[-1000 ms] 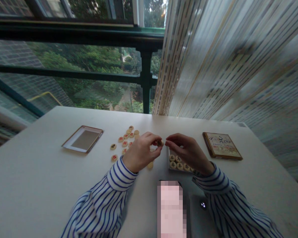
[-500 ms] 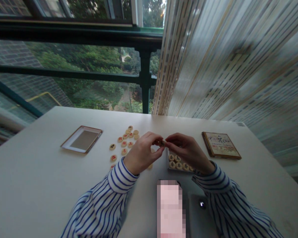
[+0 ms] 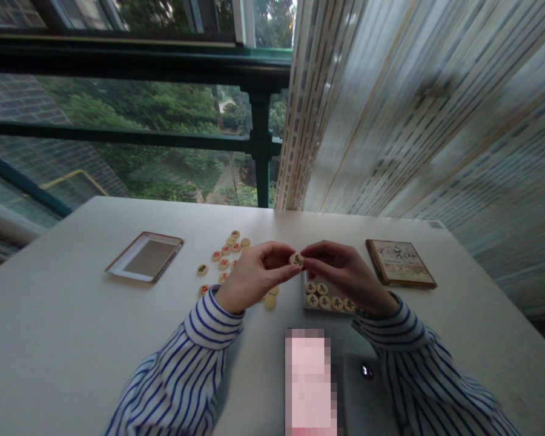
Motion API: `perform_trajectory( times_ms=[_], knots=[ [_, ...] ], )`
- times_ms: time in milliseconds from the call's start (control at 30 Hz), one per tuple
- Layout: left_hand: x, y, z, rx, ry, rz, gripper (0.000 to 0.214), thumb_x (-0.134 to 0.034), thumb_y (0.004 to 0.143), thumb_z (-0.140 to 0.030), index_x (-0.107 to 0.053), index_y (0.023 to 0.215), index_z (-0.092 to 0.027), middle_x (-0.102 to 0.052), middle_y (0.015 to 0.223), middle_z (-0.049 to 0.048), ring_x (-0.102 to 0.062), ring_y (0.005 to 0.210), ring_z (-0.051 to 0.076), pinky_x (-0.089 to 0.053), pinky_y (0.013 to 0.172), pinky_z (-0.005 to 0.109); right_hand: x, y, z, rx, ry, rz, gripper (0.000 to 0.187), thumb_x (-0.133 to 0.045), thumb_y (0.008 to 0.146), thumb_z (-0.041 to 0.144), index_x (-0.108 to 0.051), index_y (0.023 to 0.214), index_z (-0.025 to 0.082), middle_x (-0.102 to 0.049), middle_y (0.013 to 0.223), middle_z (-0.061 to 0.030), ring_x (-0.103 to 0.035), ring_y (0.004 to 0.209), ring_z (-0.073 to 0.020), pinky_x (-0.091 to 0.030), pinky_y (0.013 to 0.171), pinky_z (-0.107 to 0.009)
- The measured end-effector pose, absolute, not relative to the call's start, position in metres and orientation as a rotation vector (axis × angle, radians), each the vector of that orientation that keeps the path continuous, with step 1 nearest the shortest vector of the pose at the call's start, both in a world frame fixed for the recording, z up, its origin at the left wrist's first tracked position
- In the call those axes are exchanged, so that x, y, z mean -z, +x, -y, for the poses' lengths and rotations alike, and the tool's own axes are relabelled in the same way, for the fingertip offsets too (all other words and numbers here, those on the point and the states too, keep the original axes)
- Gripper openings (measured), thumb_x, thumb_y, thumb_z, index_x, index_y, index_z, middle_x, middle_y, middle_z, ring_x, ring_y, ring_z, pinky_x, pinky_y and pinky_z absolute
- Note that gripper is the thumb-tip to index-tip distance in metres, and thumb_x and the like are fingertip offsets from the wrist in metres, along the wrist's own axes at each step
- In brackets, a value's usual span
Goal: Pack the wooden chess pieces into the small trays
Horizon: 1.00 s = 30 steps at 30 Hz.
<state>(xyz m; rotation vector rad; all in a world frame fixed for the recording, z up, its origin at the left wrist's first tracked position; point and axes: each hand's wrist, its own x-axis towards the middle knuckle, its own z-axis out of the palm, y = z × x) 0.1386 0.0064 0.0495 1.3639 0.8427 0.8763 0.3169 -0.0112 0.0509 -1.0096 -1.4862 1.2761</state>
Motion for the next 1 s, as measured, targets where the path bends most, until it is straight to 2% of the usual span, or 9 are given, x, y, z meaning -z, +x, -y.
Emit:
perform_trajectory(
  times_ms=[300, 567, 767, 1000],
  knots=[
    [-0.054, 0.133, -0.008, -0.783, 1.402, -0.816, 0.033, -0.063, 0.073, -0.032, -0.063, 0.101, -0.014, -0.068, 0.091, 0.0085, -0.062, 0.079, 0.016, -0.048, 0.065, 0.025, -0.058, 0.317, 0.016, -1.309, -0.995, 1.475, 0.021, -0.064, 0.073, 0.028, -0.062, 0.089, 0.015, -0.066, 0.073, -0.0021, -0.059, 0.063, -0.0093, -0.050, 0.057, -0.023],
    [-0.052, 0.140, -0.003, -0.835, 1.354, -0.851, 0.032, -0.070, 0.066, -0.030, -0.062, 0.092, -0.013, -0.069, 0.086, 0.0075, -0.064, 0.076, 0.016, -0.049, 0.066, 0.026, -0.057, 0.318, 0.017, -1.267, -1.003, 1.540, 0.018, -0.064, 0.073, 0.029, -0.060, 0.084, 0.015, -0.064, 0.074, -0.0015, -0.060, 0.068, -0.0102, -0.048, 0.060, -0.023],
    [-0.050, 0.143, -0.001, -0.819, 1.323, -0.798, 0.030, -0.070, 0.066, -0.027, -0.062, 0.092, -0.013, -0.069, 0.090, 0.0071, -0.064, 0.081, 0.016, -0.050, 0.074, 0.029, -0.058, 0.321, 0.019, -1.149, -1.038, 1.623, 0.017, -0.059, 0.078, 0.031, -0.057, 0.082, 0.015, -0.062, 0.069, -0.0003, -0.055, 0.060, -0.0083, -0.045, 0.054, -0.021],
    [-0.051, 0.147, 0.002, -0.827, 1.343, -0.800, 0.027, -0.068, 0.067, -0.024, -0.063, 0.092, -0.013, -0.069, 0.093, 0.0077, -0.064, 0.082, 0.016, -0.051, 0.074, 0.029, -0.067, 0.329, 0.025, -0.933, -1.120, 1.840, 0.019, -0.052, 0.083, 0.032, -0.060, 0.088, 0.015, -0.065, 0.076, -0.0030, -0.058, 0.066, -0.0104, -0.047, 0.058, -0.023]
  ],
)
